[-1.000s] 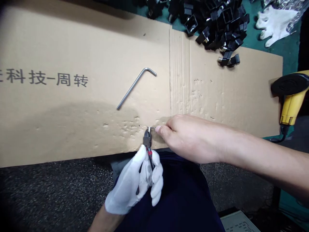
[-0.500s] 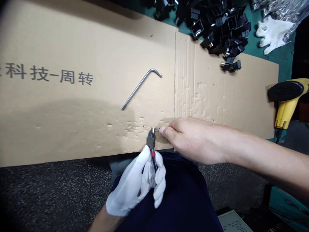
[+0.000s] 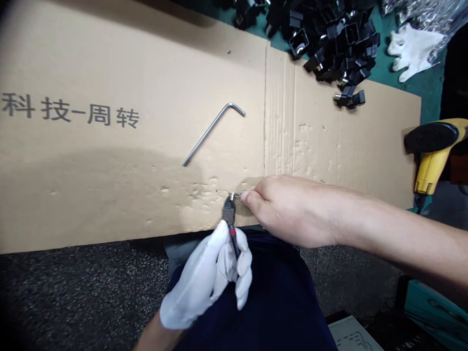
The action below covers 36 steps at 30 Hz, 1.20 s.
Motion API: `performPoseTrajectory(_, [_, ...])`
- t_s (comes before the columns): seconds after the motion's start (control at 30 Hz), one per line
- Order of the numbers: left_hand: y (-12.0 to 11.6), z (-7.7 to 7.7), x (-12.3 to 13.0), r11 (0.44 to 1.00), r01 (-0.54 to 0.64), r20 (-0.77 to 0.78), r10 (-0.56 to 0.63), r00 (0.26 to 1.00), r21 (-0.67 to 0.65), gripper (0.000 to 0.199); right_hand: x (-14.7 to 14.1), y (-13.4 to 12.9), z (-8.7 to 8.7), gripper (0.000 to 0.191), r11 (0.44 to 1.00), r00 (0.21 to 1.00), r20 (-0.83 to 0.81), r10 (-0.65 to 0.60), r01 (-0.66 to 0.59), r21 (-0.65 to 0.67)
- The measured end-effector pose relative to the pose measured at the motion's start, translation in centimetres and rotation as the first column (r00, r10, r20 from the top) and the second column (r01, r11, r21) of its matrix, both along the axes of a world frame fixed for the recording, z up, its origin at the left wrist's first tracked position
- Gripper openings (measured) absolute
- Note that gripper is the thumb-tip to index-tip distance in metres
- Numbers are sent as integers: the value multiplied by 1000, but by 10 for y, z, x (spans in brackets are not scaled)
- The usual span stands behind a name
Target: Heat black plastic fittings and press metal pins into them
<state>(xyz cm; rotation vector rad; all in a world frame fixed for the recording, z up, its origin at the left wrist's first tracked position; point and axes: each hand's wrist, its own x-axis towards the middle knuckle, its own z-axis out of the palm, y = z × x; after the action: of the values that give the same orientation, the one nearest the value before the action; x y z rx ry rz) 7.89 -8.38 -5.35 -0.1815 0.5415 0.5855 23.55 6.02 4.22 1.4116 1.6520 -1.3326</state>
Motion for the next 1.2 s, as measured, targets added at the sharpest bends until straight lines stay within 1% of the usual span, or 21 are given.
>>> performPoseTrajectory(0.07, [0, 1, 0, 1000, 11, -20, -11, 1000, 12, 52, -1, 2, -1, 50, 1000, 1000, 15, 23, -22, -16])
performPoseTrajectory(0.17, [0, 2, -2, 999, 25, -30, -25, 999, 22, 53, -2, 4, -1, 47, 997, 997, -15, 73, -74, -25])
performPoseTrajectory(0.3, [2, 3, -3, 999, 33, -1, -33, 999, 30, 56, -4, 4, 0, 45, 994, 995, -16, 101, -101, -31])
performPoseTrajectory(0.4, [3, 4, -3, 999, 34, 29, -34, 999, 5, 56, -4, 2, 1, 47, 994, 994, 6, 111, -111, -11])
performPoseTrajectory(0.5, [3, 4, -5, 998, 53, 81, -50, 995, -41, 57, -5, -2, 1, 49, 992, 989, 70, 127, -128, 17])
performPoseTrajectory(0.6, [1, 2, -7, 994, 57, 147, -43, 988, -93, 57, -5, -6, 0, 47, 990, 990, 52, 133, -135, 36])
performPoseTrajectory(0.7, [0, 0, -8, 991, 70, 202, -46, 978, -114, 56, -4, -8, -2, 46, 988, 991, 25, 134, -136, 67])
performPoseTrajectory(0.77, [-1, -1, -8, 992, 72, 204, -49, 978, -106, 55, -1, -9, -3, 46, 990, 994, 12, 111, -112, 89])
performPoseTrajectory(0.8, [-1, -2, -8, 993, 69, 191, -50, 980, -94, 55, 1, -9, -4, 45, 994, 997, -11, 79, -78, 82])
performPoseTrajectory(0.9, [0, -4, -6, 997, 58, 132, -51, 990, -48, 56, 8, -9, -5, 46, 998, 989, -131, -68, 66, -23])
performPoseTrajectory(0.97, [0, -4, -5, 998, 49, 104, -46, 994, -27, 56, 11, -8, -6, 47, 989, 974, -184, -133, 119, -82])
performPoseTrajectory(1.03, [0, -4, -4, 999, 41, 89, -40, 995, -9, 54, 12, -9, -6, 47, 990, 973, -189, -131, 119, -75])
performPoseTrajectory(1.2, [1, 0, -4, 999, 31, 23, -31, 999, 22, 51, 8, -8, -5, 47, 997, 984, -158, -80, 77, -23])
